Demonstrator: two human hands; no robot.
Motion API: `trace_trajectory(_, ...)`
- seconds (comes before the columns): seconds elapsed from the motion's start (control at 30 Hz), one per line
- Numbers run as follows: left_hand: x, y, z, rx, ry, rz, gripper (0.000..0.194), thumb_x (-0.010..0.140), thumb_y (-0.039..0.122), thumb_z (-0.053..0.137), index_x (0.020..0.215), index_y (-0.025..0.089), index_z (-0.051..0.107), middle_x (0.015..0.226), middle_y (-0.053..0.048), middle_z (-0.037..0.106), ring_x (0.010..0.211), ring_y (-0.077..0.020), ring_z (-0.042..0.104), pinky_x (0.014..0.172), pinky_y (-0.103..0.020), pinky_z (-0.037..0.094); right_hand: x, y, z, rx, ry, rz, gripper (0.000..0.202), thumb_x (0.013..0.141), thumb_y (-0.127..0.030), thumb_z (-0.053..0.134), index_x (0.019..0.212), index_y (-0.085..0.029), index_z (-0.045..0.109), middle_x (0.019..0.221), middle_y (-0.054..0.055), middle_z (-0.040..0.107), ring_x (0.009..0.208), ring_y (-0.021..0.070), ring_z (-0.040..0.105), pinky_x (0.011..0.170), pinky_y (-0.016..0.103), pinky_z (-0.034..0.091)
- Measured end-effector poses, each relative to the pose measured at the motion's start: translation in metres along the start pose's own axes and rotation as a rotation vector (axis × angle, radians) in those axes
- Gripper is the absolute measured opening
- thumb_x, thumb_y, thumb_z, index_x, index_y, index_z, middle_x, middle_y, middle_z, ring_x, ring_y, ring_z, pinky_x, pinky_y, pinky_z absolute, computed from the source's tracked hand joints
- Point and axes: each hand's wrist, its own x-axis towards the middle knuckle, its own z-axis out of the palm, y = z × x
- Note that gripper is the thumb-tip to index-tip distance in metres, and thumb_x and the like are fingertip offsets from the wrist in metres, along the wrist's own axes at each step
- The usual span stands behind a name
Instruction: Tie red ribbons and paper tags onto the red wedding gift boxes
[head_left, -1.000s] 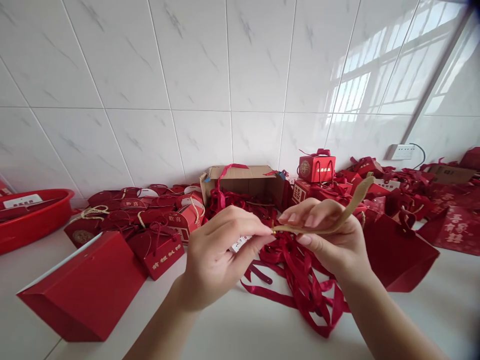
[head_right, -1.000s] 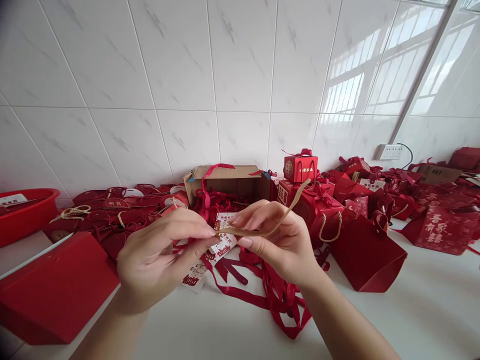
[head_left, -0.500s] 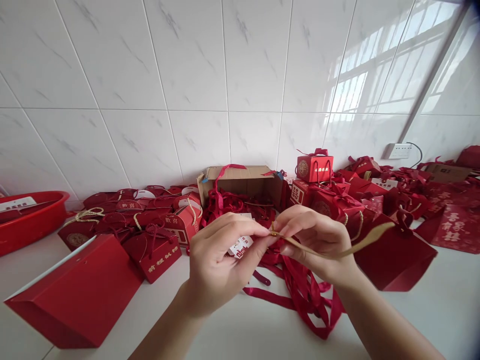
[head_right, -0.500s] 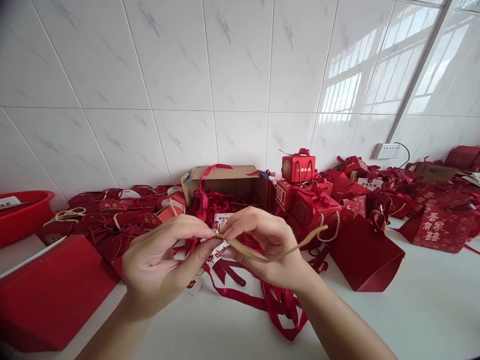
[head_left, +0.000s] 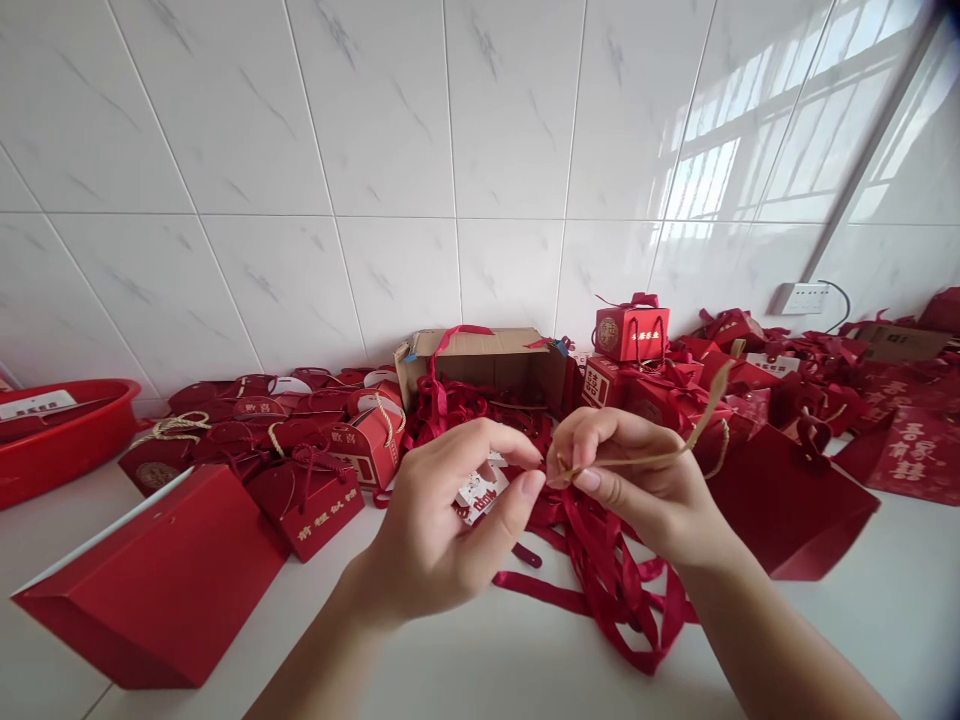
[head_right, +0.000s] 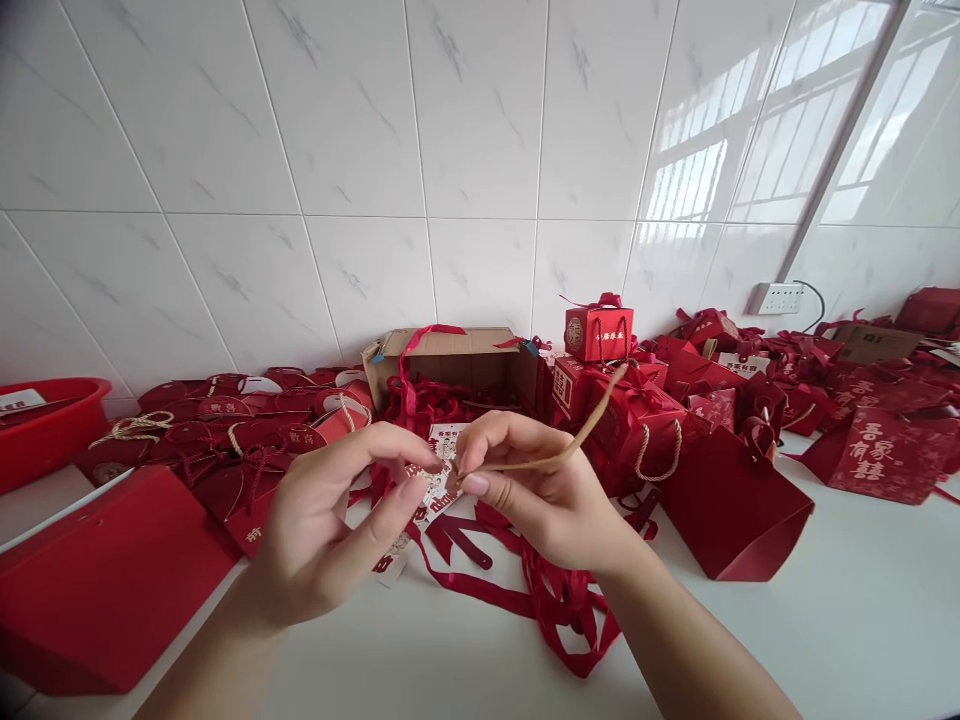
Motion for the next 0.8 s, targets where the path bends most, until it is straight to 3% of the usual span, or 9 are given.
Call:
trace_trajectory(0.1, -0.0013, 0.0011, -0.0017, -0.036, -0.152, -0.110, 0.004, 0.089, 0.019, 0.052, 0.091, 0.018, 0.055, 0.076, 0.000, 0.060, 0.066, -0.0108, 0.056, 0.061, -0.023, 0.048, -0.0005, 0.0006, 0.0013, -0.018, -0.053, -0.013, 0.010, 0.088, -0.014, 0.061, 0.093, -0.022, 0.064, 0.084, 0.004, 0.061, 0.082, 0.0159, 0.059, 0.072, 0.030, 0.054)
trace_trajectory(0.23, -0.0040, 0.0018, -0.0017, -0.071, -0.310, -0.186, 0.009, 0.093, 0.023, 0.046, 0.088, 0.019, 0.053, 0.074, 0.001, 0.055, 0.066, -0.0114, 0.052, 0.061, -0.024, 0.045, 0.0010, 0.0005, 0.0053, -0.033, -0.072, -0.042, 0.012, 0.087, -0.012, 0.062, 0.093, -0.021, 0.068, 0.086, 0.004, 0.063, 0.082, 0.0156, 0.063, 0.072, 0.029, 0.055)
trace_trajectory(0.53, -0.0037, -0.0018, -0.0027, -0.014, -0.322, -0.260, 0.017, 0.095, 0.027, 0.042, 0.081, 0.020, 0.047, 0.070, 0.002, 0.048, 0.061, -0.0107, 0.043, 0.056, -0.024, 0.038, 0.0028, 0.0018, -0.0017, -0.105, -0.166, -0.058, 0.013, 0.090, -0.013, 0.058, 0.099, -0.020, 0.065, 0.093, 0.007, 0.062, 0.087, 0.0164, 0.062, 0.075, 0.030, 0.057)
trace_trajectory(0.8, 0.0007, -0.0026, -0.0089, -0.053, -0.426, -0.338, 0.023, 0.098, 0.032, 0.033, 0.084, 0.020, 0.047, 0.066, 0.005, 0.042, 0.055, -0.0099, 0.038, 0.050, -0.023, 0.034, 0.0037, 0.0034, -0.0013, -0.174, -0.173, -0.096, 0.016, 0.091, -0.009, 0.053, 0.094, -0.019, 0.064, 0.085, 0.004, 0.063, 0.077, 0.0138, 0.062, 0.066, 0.027, 0.054)
